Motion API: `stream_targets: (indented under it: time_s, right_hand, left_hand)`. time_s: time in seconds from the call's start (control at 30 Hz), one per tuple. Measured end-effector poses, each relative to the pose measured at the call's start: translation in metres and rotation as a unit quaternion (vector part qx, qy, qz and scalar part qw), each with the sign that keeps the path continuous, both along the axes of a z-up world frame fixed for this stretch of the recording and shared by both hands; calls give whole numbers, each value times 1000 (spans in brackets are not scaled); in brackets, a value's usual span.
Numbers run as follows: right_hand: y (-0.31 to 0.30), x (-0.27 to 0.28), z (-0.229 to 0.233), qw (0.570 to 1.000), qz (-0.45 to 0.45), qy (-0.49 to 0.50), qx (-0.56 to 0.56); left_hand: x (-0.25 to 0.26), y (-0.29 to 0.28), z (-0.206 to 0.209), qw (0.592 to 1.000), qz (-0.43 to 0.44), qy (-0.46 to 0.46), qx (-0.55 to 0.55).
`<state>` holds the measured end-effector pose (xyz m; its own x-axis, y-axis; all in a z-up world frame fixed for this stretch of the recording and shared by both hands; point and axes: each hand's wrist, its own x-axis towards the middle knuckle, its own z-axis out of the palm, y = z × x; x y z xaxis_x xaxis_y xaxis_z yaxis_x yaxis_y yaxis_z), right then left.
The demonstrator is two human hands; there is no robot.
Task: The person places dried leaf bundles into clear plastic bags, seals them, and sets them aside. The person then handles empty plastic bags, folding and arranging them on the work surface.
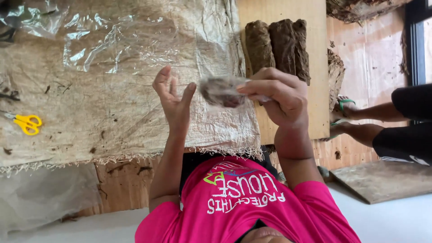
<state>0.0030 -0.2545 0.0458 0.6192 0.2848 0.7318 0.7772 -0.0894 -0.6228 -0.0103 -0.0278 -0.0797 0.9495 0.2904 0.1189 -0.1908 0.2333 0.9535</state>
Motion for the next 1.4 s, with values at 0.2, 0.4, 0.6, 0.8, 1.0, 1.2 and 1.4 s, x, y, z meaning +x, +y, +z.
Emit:
stream_targets:
  time_s: [0.2,0.4,0.6,0.8,1.0,1.2,1.4]
  right_hand:
    - [-7,-4,25,980,171,47,-93]
    - [-22,-3,23,957,239,105,-125]
    - [-22,18,4,950,167,262,-12]
    - [-15,19,-19,906,112,386,134]
    - [-24,28,-72,916,25,288,278]
    - [-15,19,-106,962,-189,-120,-158]
    - [-8,5,-95,905,-203,-200,-316]
  left_hand:
    - [7,-12,68,915,-327,-174,158]
    - [12,-46,82,794,-567,-172,135]
    - [-2,-48,87,804,-591,43,51]
    - [-14,-46,88,814,-569,100,57]
    - [-8,-35,45,836,-518,178,-40]
    - [7,-29,19,793,-537,254,-133]
    - [9,-32,32,722,-651,228,-40]
